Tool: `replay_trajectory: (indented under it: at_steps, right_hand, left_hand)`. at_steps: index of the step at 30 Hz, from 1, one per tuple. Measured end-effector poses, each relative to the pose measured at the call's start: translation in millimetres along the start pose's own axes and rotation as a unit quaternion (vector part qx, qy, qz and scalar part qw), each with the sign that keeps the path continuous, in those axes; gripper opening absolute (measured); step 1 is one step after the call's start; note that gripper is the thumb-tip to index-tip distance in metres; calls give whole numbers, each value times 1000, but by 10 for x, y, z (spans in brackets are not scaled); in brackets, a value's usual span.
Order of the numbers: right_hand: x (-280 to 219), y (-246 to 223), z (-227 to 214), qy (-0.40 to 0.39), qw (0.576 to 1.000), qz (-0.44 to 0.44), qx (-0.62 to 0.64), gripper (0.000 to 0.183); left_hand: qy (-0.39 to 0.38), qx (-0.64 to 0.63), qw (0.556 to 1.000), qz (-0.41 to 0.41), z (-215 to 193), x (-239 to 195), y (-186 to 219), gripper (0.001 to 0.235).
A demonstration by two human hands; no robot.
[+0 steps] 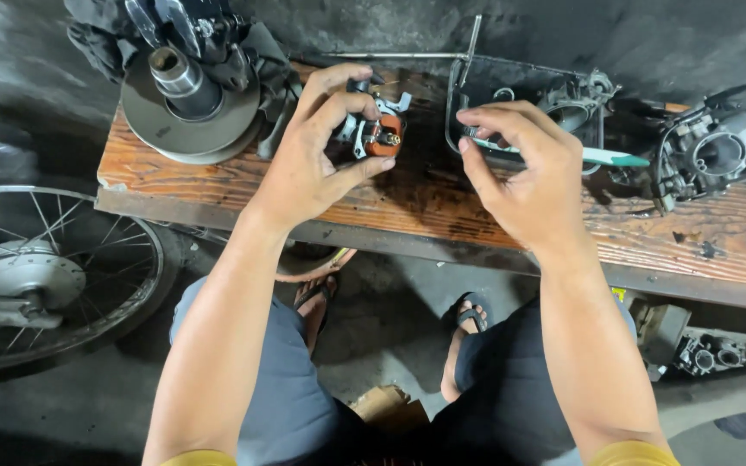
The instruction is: Assembling the internal float and needle valve components of a motorcycle carburetor on a workbench.
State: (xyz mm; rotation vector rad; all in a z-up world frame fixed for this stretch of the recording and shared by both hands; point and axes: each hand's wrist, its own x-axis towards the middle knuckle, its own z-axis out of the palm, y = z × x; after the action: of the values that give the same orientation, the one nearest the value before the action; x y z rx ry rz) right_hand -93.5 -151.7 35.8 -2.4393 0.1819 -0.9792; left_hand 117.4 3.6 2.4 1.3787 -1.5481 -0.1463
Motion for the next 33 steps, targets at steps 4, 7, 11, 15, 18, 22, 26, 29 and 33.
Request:
replay_trajectory:
  at_steps: [4, 7, 11, 15, 18, 22, 26, 29, 33]
  right_hand:
    - [8, 14, 54, 7, 1000, -3, -17, 18]
    - [21, 30, 70, 12, 1000, 6, -25, 18]
    - [63, 58, 22, -3, 1000, 12, -17, 18]
    - [77, 66, -145, -54, 997, 49, -21, 18]
    - [62, 110, -115, -40, 997, 64, -20, 18]
    - [271, 157, 45, -44, 997, -4, -66, 18]
    - [627, 278, 279, -72, 983, -18, -170, 22]
    - [812, 435, 505, -120, 959, 5, -256, 25]
    - [928, 634, 736, -150, 922, 23, -355, 15]
  left_hand:
    - [3, 0, 1000, -11, 17, -6, -2, 33]
    - [4, -8, 1000, -13, 29, -15, -20, 33]
    - [18, -10, 1000, -11, 29, -38, -31, 34]
    - [28, -3, 1000, -10, 48, -60, -58, 37]
    - [28, -5, 1000, -7, 51, -54, -48, 36]
    - [40, 13, 999, 12, 48, -54, -68, 34]
    - [35, 6, 999, 11, 40, -49, -54, 34]
    - [34, -7, 999, 4, 39, -76, -60, 35]
    - [36, -25, 999, -11, 28, -61, -28, 36]
